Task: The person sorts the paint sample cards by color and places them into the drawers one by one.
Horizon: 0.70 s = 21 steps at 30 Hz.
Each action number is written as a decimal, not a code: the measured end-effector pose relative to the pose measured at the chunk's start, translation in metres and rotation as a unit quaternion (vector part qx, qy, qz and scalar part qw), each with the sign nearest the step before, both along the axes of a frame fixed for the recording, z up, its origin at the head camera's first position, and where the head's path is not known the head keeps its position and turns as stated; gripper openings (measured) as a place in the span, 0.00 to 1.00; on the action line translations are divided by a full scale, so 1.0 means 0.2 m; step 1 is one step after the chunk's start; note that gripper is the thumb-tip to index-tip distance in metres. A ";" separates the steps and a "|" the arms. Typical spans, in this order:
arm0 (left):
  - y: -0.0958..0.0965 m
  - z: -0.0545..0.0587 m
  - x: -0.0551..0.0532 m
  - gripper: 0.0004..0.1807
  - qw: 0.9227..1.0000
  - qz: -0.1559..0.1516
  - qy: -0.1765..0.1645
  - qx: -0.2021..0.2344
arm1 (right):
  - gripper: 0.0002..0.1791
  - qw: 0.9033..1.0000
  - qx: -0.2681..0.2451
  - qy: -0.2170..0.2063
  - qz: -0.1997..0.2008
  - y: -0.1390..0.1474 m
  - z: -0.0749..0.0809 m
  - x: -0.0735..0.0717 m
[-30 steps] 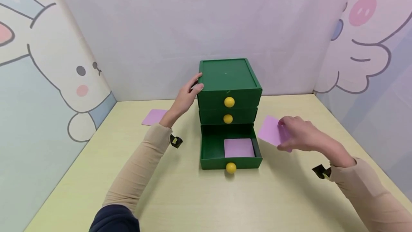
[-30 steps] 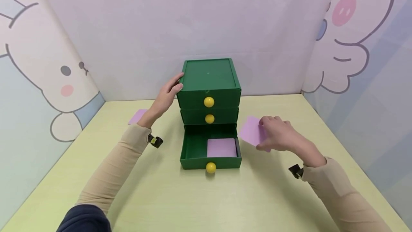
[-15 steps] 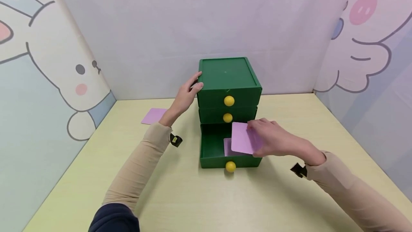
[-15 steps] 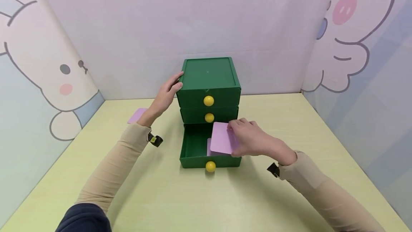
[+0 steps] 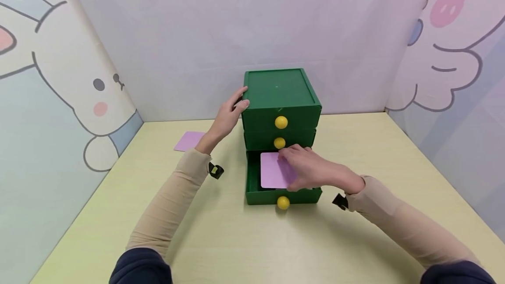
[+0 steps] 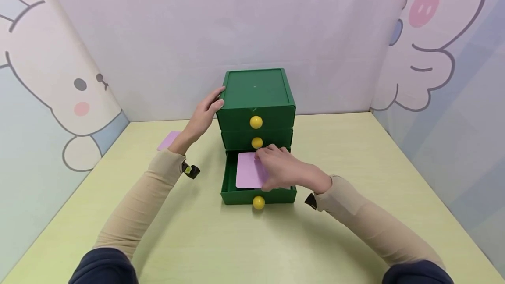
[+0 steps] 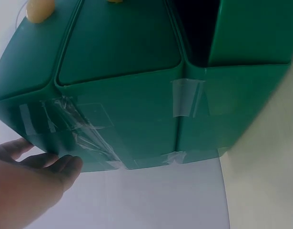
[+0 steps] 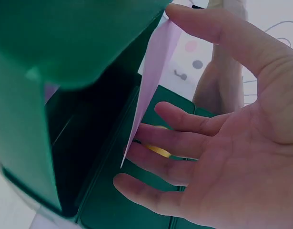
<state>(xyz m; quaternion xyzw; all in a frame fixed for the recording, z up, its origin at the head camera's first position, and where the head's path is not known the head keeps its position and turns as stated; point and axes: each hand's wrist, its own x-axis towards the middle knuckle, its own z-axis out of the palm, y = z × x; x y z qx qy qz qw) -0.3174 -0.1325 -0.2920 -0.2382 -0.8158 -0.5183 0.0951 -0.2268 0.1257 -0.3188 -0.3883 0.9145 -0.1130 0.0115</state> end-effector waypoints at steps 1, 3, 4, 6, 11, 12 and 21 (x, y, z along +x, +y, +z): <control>0.00 0.00 0.00 0.30 1.000 0.001 0.003 0.000 | 0.42 1.000 0.002 -0.004 0.001 -0.01 0.00 0.00; 0.00 -0.01 -0.01 0.30 1.000 0.002 0.007 0.000 | 0.42 1.000 0.006 -0.013 0.002 -0.03 0.01 0.00; 0.00 -0.01 -0.01 0.30 1.000 0.002 0.009 0.000 | 0.42 1.000 0.007 -0.018 0.001 -0.04 0.01 0.00; 0.00 -0.01 -0.01 0.30 1.000 0.002 0.012 0.000 | 0.41 1.000 0.009 -0.024 0.001 -0.06 0.01 0.00; 0.00 0.00 -0.01 0.31 1.000 0.003 0.018 0.002 | 0.41 0.999 0.008 -0.045 -0.008 -0.07 0.01 0.00; 0.00 0.00 -0.01 0.31 1.000 0.003 0.019 0.001 | 0.41 0.999 0.009 -0.051 -0.009 -0.07 0.01 0.01; -0.01 0.00 0.01 0.30 1.000 -0.004 0.005 0.000 | 0.16 0.975 -0.204 -0.032 0.078 0.08 0.19 -0.03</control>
